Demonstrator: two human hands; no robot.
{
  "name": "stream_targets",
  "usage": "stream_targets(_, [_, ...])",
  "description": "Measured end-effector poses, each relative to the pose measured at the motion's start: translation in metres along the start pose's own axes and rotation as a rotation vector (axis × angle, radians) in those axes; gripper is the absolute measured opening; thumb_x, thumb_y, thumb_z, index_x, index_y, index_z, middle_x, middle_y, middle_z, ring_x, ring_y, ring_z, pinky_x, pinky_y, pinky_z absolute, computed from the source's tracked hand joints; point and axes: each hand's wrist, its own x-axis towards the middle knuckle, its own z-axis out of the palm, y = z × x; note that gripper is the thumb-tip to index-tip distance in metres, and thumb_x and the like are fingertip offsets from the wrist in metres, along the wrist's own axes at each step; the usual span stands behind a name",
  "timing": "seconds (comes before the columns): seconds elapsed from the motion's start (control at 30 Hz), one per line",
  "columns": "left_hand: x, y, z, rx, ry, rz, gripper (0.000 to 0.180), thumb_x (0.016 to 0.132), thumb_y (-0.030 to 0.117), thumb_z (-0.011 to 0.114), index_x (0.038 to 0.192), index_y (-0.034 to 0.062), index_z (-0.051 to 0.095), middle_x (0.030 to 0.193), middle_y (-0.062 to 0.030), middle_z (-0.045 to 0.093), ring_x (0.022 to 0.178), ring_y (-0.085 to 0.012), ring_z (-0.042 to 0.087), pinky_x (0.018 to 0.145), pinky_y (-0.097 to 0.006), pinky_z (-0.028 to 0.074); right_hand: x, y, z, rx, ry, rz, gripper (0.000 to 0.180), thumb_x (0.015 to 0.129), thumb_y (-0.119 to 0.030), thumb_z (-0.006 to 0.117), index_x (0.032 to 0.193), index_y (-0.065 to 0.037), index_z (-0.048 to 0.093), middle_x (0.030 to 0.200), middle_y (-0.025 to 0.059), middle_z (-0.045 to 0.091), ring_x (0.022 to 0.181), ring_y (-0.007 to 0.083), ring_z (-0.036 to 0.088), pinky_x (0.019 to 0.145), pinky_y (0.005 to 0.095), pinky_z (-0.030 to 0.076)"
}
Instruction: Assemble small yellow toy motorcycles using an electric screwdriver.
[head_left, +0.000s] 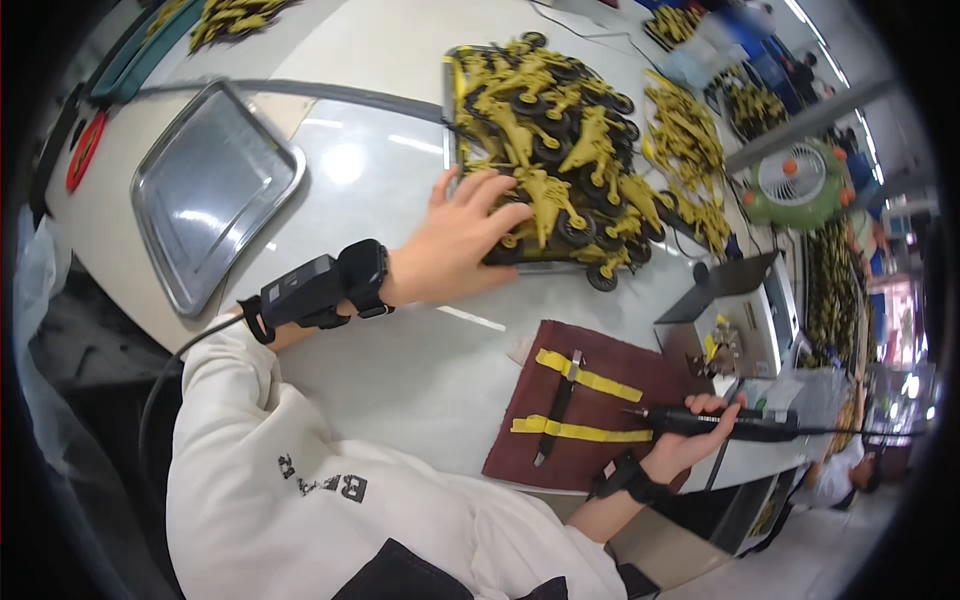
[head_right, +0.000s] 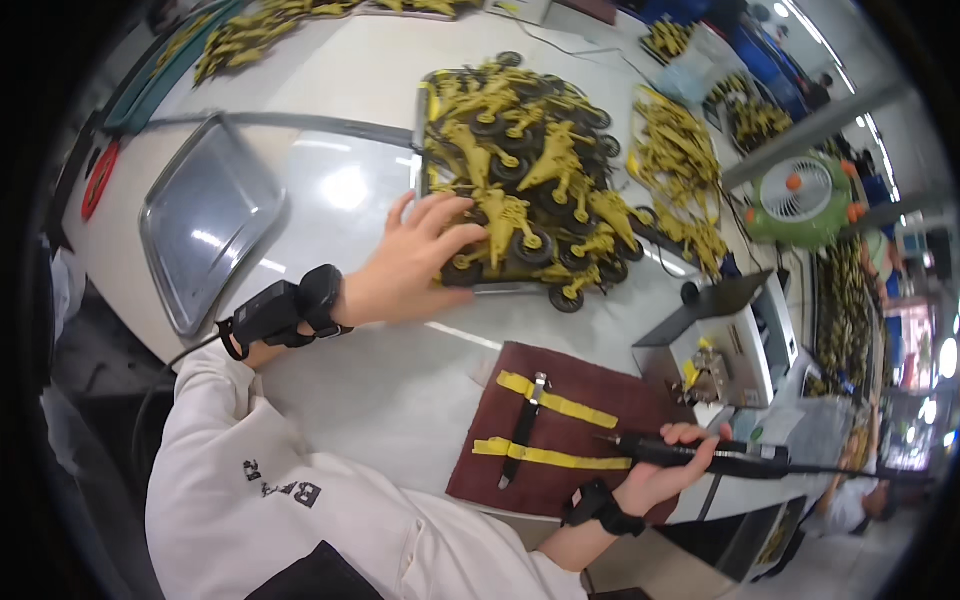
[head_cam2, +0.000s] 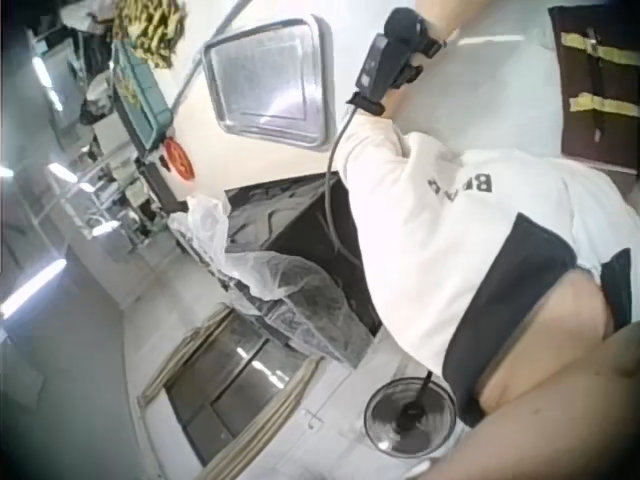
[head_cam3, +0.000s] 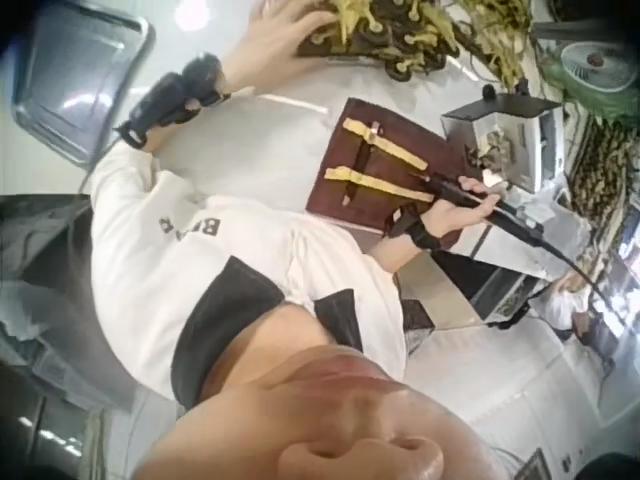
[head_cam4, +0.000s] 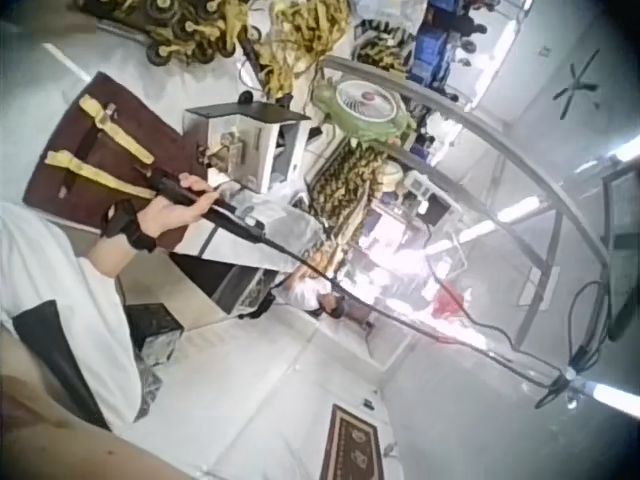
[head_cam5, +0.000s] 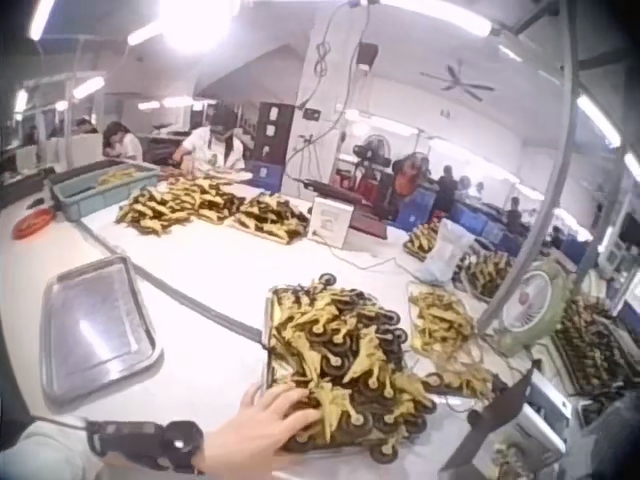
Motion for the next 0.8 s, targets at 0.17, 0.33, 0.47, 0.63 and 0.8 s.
stream_targets(0.17, [0.015, -0.003, 0.002, -0.039, 0.069, 0.005, 0.056, 0.065, 0.022, 0.075, 0.114, 0.0132, 0.05, 0.124, -0.0137, 0.042, 0.122, -0.0322, 0.035, 0.102, -0.048, 0.021, 0.003, 0.003, -0.007, 0.032, -0.031, 0.027, 0.031, 0.093, -0.025, 0.05, 0.12, -0.01, 0.044, 0.069, 0.0006, 0.047, 0.061, 0.0111, 0.045, 0.06, 0.0279, 0.039])
stream_targets(0.33, [0.039, 0.015, -0.009, -0.119, 0.151, 0.032, 0.058, 0.067, 0.032, 0.073, 0.115, 0.0115, 0.049, 0.123, -0.0146, 0.043, 0.121, -0.0328, 0.036, 0.102, -0.049, 0.023, -0.001, -0.004, -0.006, 0.004, 0.013, 0.022, 0.032, 0.092, -0.025, 0.05, 0.12, -0.011, 0.043, 0.069, 0.0006, 0.047, 0.06, 0.0108, 0.045, 0.061, 0.0277, 0.04])
stream_targets(0.47, [0.071, 0.015, -0.001, 0.18, 0.052, 0.141, 0.046, 0.072, 0.032, 0.068, 0.109, 0.0085, 0.055, 0.111, -0.0129, 0.052, 0.113, -0.0302, 0.045, 0.096, -0.045, 0.032, 0.0, 0.001, -0.006, 0.015, 0.014, 0.033, 0.032, 0.093, -0.026, 0.05, 0.12, -0.01, 0.043, 0.069, 0.0015, 0.046, 0.06, 0.0117, 0.045, 0.062, 0.0287, 0.04])
stream_targets(0.63, [0.097, 0.003, -0.031, 0.006, 0.115, 0.261, 0.018, 0.081, 0.014, 0.061, 0.096, 0.0044, 0.06, 0.082, -0.0087, 0.06, 0.072, -0.0224, 0.06, 0.067, -0.034, 0.048, 0.0, 0.0, -0.008, 0.018, -0.016, 0.018, 0.035, 0.091, -0.026, 0.052, 0.121, -0.01, 0.042, 0.071, 0.003, 0.048, 0.061, 0.0124, 0.045, 0.064, 0.0307, 0.04])
stream_targets(0.8, [0.081, 0.041, -0.043, -0.289, 0.533, 0.319, 0.015, 0.079, 0.006, 0.059, 0.092, 0.0026, 0.064, 0.073, -0.0082, 0.059, 0.061, -0.0213, 0.059, 0.051, -0.03, 0.048, 0.004, 0.001, -0.004, 0.014, 0.029, 0.013, 0.041, 0.089, -0.021, 0.053, 0.124, -0.006, 0.036, 0.069, 0.0047, 0.048, 0.059, 0.0149, 0.047, 0.06, 0.0323, 0.042])
